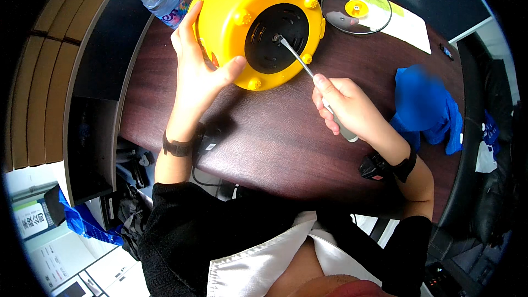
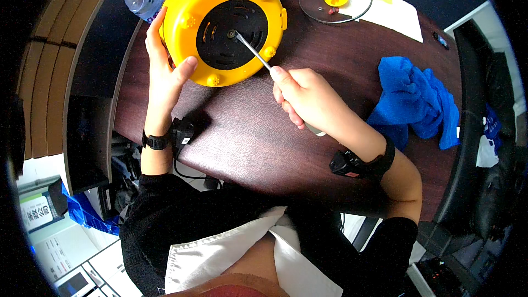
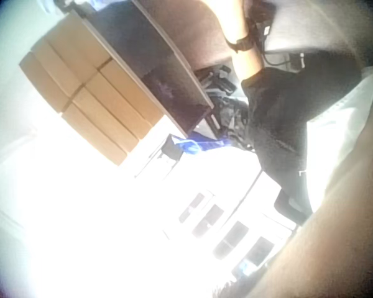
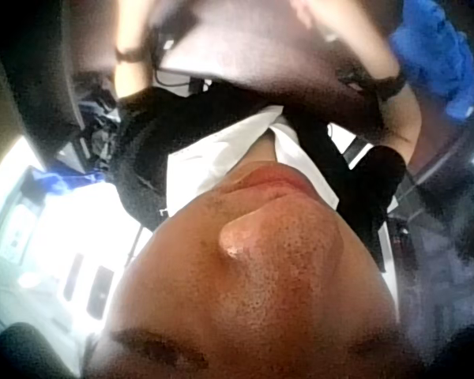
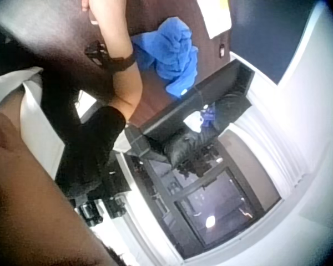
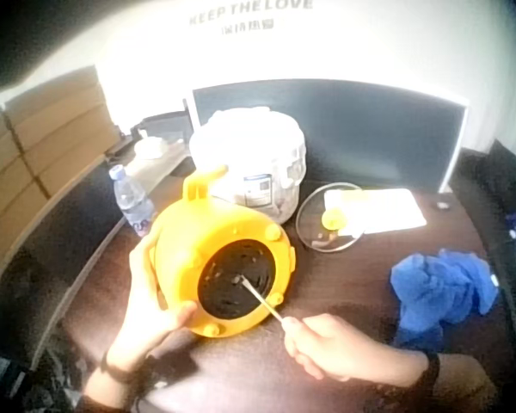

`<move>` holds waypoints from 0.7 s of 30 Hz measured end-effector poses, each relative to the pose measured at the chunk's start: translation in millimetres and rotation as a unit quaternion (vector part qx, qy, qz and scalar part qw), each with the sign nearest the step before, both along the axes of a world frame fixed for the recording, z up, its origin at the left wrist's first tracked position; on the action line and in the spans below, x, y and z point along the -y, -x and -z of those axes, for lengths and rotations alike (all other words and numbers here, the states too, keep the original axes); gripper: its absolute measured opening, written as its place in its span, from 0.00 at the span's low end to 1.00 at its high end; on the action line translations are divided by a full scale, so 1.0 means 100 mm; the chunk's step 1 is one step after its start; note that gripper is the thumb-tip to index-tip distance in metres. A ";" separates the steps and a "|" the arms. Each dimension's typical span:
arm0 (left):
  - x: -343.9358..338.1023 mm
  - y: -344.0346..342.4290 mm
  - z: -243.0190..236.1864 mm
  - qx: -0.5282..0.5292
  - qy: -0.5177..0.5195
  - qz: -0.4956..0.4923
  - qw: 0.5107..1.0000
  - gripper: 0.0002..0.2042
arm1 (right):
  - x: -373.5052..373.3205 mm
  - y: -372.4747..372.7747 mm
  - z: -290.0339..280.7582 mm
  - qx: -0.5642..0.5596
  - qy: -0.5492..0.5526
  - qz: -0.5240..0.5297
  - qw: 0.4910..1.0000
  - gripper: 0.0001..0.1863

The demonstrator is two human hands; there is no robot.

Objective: The person wipes the exterior of a yellow appliance with a blue cloth, then uses a screwdriver to unscrew the central screw on the bottom panel. The person continues to loosen the screw throughout the clip without removing the panel.

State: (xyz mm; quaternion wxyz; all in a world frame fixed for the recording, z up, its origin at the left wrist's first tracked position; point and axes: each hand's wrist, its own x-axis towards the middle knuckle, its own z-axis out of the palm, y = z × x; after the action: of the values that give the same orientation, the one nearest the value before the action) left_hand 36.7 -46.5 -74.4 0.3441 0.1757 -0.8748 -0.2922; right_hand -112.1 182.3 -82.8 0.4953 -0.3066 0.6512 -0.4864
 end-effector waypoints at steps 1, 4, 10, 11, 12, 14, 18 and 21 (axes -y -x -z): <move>0.00 0.00 0.00 0.000 -0.001 0.001 1.000 0.49 | 0.00 0.00 0.00 -0.002 0.002 -0.002 1.000 0.27; -0.05 0.01 -0.03 0.000 -0.018 0.004 1.000 0.50 | -0.01 -0.03 -0.01 0.001 -0.005 0.003 1.000 0.27; -0.05 -0.01 -0.03 -0.004 -0.006 0.000 1.000 0.52 | -0.01 -0.05 -0.07 0.133 -0.029 -0.014 0.991 0.26; -0.06 -0.02 -0.04 -0.004 -0.002 -0.001 1.000 0.52 | -0.02 -0.07 -0.07 0.176 -0.017 -0.016 0.984 0.25; -0.06 -0.01 -0.03 -0.010 -0.011 0.003 1.000 0.52 | -0.04 -0.09 -0.06 0.218 -0.006 -0.016 0.976 0.25; -0.08 0.01 -0.02 -0.020 -0.029 0.013 0.999 0.52 | -0.06 -0.14 -0.09 0.271 0.004 -0.010 0.962 0.26; -0.13 -0.02 -0.04 -0.012 -0.011 0.010 1.000 0.53 | -0.07 -0.20 -0.22 0.311 -0.013 0.001 0.950 0.26; -0.14 -0.02 -0.03 -0.010 -0.019 0.011 1.000 0.53 | -0.07 -0.20 -0.23 0.306 -0.007 -0.009 0.952 0.25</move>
State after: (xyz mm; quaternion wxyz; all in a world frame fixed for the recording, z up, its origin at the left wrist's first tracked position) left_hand 38.5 -32.7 -71.2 0.3467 0.1698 -0.8675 -0.3138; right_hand -92.5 189.5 -60.0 0.6778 -0.1451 0.4689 -0.5474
